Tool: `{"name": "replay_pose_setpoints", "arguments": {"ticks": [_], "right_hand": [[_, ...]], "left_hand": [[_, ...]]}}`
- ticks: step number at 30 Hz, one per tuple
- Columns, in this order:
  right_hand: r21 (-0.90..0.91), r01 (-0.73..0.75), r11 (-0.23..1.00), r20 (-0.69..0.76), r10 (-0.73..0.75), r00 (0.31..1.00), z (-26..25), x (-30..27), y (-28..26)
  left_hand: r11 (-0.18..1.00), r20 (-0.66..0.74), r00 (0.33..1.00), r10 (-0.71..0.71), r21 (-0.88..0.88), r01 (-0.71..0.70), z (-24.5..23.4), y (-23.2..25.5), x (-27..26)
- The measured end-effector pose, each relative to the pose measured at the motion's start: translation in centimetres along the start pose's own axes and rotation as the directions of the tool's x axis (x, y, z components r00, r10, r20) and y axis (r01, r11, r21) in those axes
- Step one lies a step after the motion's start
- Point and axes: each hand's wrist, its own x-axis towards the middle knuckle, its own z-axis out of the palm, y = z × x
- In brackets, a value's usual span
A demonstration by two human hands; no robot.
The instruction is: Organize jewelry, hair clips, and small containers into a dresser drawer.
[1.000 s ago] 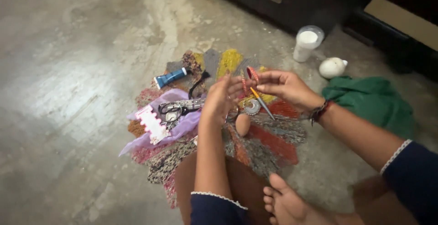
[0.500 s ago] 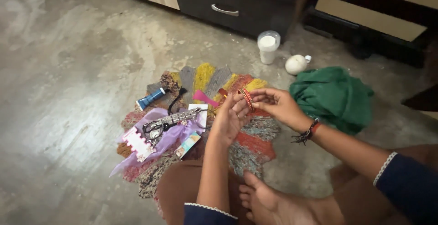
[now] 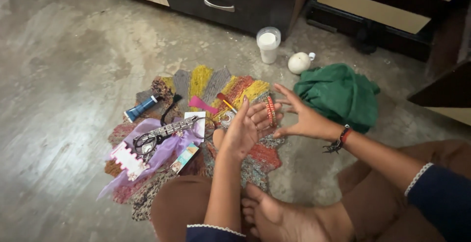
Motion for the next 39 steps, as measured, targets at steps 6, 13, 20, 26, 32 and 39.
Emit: {"name": "replay_pose_setpoints", "arguments": {"ticks": [6,13,20,26,32,39], "right_hand": [[0.313,-0.095,0.945,0.055,0.081,0.995,1.4,0.3,0.5],[0.246,-0.149,0.958,0.014,0.15,0.989,1.7,0.3,0.9],[-0.289,-0.067,0.955,-0.056,0.053,0.997,1.0,0.4,-1.8],[0.112,-0.1,0.989,0.008,0.1,0.995,-0.4,0.9,-0.6],[0.803,-0.196,0.562,0.108,0.186,0.977,-2.0,-0.2,1.9],[0.97,-0.129,0.206,0.075,0.248,0.966,-0.4,-0.6,0.6]], "left_hand": [[0.997,0.106,0.992,-0.061,0.056,0.055,0.8,0.4,-0.2],[0.996,0.104,0.993,-0.059,0.078,0.051,0.2,0.3,0.1],[0.97,0.042,0.999,-0.014,0.242,0.003,-2.2,-1.5,1.3],[0.995,0.062,0.998,-0.018,0.094,0.012,-2.4,-0.7,1.1],[0.986,0.16,0.982,0.102,-0.145,-0.078,-3.4,-1.2,1.1],[0.962,0.12,0.983,0.14,-0.25,-0.106,-2.0,-1.2,0.5]]}}
